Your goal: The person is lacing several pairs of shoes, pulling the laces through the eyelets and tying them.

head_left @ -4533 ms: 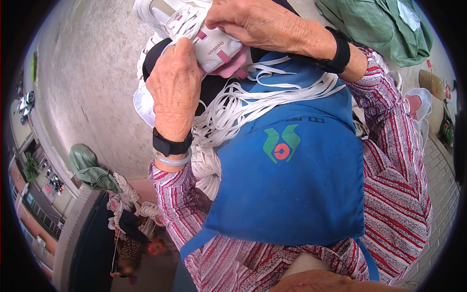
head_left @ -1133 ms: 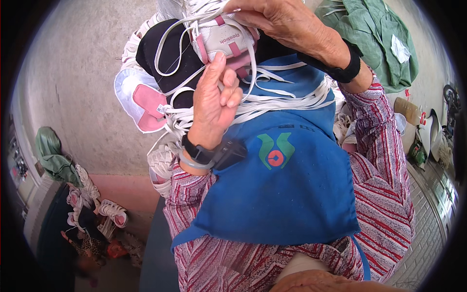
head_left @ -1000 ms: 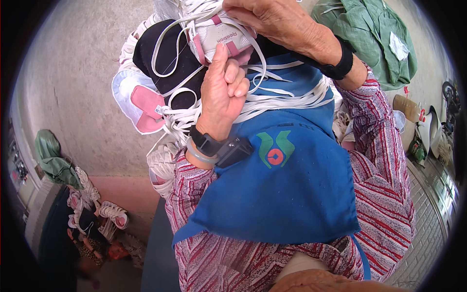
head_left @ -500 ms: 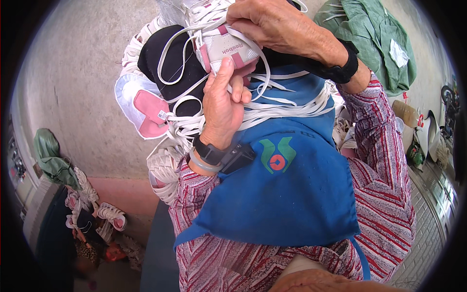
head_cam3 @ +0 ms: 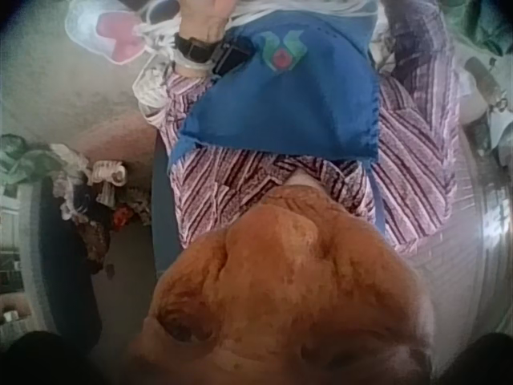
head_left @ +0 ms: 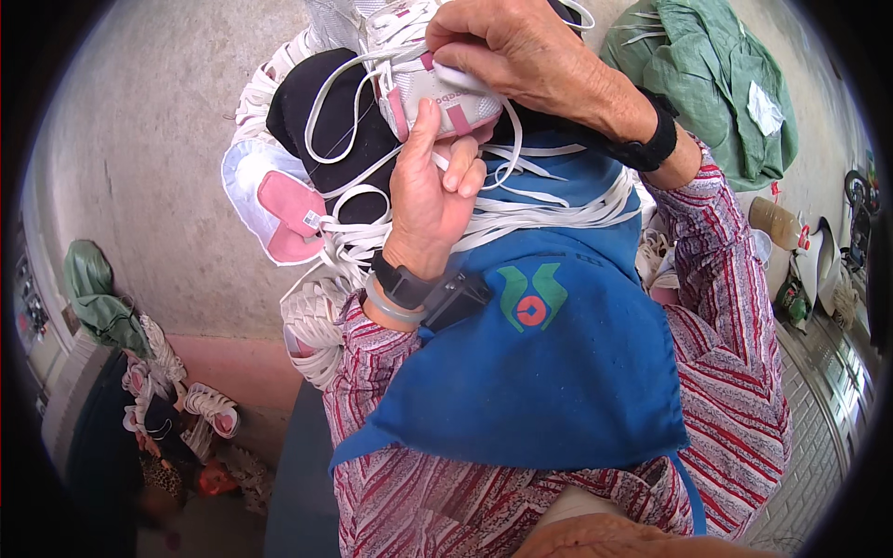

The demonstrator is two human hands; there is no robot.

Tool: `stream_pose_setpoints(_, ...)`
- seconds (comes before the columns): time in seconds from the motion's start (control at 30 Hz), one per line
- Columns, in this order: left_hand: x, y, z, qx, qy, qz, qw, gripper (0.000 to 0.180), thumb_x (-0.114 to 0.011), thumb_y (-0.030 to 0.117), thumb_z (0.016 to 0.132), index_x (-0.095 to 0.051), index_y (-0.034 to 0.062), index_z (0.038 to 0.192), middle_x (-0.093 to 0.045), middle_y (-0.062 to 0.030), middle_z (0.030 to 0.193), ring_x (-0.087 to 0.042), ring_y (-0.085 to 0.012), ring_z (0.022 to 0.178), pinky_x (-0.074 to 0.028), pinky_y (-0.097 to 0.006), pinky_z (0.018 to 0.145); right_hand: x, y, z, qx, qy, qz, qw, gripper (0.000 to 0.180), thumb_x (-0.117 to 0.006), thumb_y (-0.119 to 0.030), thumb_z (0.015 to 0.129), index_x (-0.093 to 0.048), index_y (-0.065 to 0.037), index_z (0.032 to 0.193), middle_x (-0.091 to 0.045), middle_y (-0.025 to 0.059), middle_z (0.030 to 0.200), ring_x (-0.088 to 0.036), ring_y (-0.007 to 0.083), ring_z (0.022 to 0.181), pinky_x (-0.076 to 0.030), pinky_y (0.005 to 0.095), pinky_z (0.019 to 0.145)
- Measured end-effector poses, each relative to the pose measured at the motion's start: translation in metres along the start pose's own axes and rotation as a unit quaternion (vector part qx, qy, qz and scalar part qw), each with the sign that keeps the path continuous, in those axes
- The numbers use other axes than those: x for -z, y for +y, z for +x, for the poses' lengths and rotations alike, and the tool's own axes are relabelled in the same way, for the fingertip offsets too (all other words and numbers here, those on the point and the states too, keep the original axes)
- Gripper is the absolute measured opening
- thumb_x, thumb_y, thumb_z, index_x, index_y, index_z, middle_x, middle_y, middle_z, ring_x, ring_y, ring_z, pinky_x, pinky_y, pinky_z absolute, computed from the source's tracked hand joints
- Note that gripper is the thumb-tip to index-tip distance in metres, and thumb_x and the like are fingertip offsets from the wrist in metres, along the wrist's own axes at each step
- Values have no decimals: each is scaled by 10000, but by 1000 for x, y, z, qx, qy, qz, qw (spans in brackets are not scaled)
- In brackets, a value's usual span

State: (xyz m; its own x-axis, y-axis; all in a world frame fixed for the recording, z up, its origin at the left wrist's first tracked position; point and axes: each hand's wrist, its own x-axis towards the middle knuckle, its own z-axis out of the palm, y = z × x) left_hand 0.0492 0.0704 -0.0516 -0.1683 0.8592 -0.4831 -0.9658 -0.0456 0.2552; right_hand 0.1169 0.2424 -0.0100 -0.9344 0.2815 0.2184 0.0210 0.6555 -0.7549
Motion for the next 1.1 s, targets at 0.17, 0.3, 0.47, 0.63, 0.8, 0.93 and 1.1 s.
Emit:
stream_pose_setpoints(0.17, 2, -2, -1, -3, -19, -17, 1000, 310, -497, 344, 1053, -569, 53, 1130, -656, -118, 948, -372, -44, 489, -335, -195, 446, -11, 0, -2, -11, -15, -124, 992, 74, -604, -86, 847, -591, -18, 873, -567, 176, 837, -605, 367, 767, -475, 443, 660)
stream_pose_setpoints(0.3, 5, -5, -1, 1, -10, -10, 1000, 246, -495, 287, 1056, -575, 58, 1097, -650, -114, 925, -375, -42, 491, -341, -196, 451, -9, -5, 0, 79, 6, -156, 985, 83, -608, -99, 842, -600, -20, 866, -559, 169, 842, -590, 347, 792, -468, 419, 682)
stream_pose_setpoints(0.47, 11, -3, 0, 22, -43, -49, 998, 184, -503, 230, 1052, -579, 63, 1056, -663, -122, 938, -387, -36, 496, -345, -196, 452, -7, -7, 6, 91, -21, -202, 975, 81, -612, -100, 852, -609, -20, 863, -546, 161, 841, -575, 342, 775, -468, 416, 686)
stream_pose_setpoints(0.63, 18, -3, 0, 31, -54, -43, 997, 249, -409, 235, 1081, -559, 53, 1160, -639, -126, 953, -362, -56, 512, -359, -203, 455, -13, 3, 15, 62, -75, -170, 981, 115, -615, -95, 852, -577, 14, 853, -538, 164, 844, -569, 352, 786, -475, 409, 685)
stream_pose_setpoints(0.8, 9, -1, -19, 18, 30, 132, 991, 314, -457, 310, 1062, -580, 26, 1009, -567, -41, 760, -322, -38, 448, -296, -195, 375, -10, -25, 32, 93, 0, -99, 991, 159, -589, -152, 948, -562, -2, 904, -545, 89, 763, -572, 225, 679, -470, 341, 590)
stream_pose_setpoints(0.93, -10, 24, -41, 24, 116, 151, 981, 466, -440, 449, 1053, -576, 38, 881, -454, 24, 592, -320, -48, 388, -267, -200, 341, 1, -90, 7, -204, -219, 427, 853, 148, -579, -95, 953, -590, -1, 1067, -618, 131, 890, -644, 221, 804, -514, 355, 676)
stream_pose_setpoints(1.1, -14, 38, -34, 11, 11, 143, 990, 424, -422, 379, 1072, -592, -1, 993, -414, 35, 582, -312, -38, 396, -293, -188, 346, -64, -125, -16, 182, -262, 215, 923, 76, -541, -81, 936, -538, -5, 931, -513, 162, 901, -580, 315, 776, -479, 385, 633)
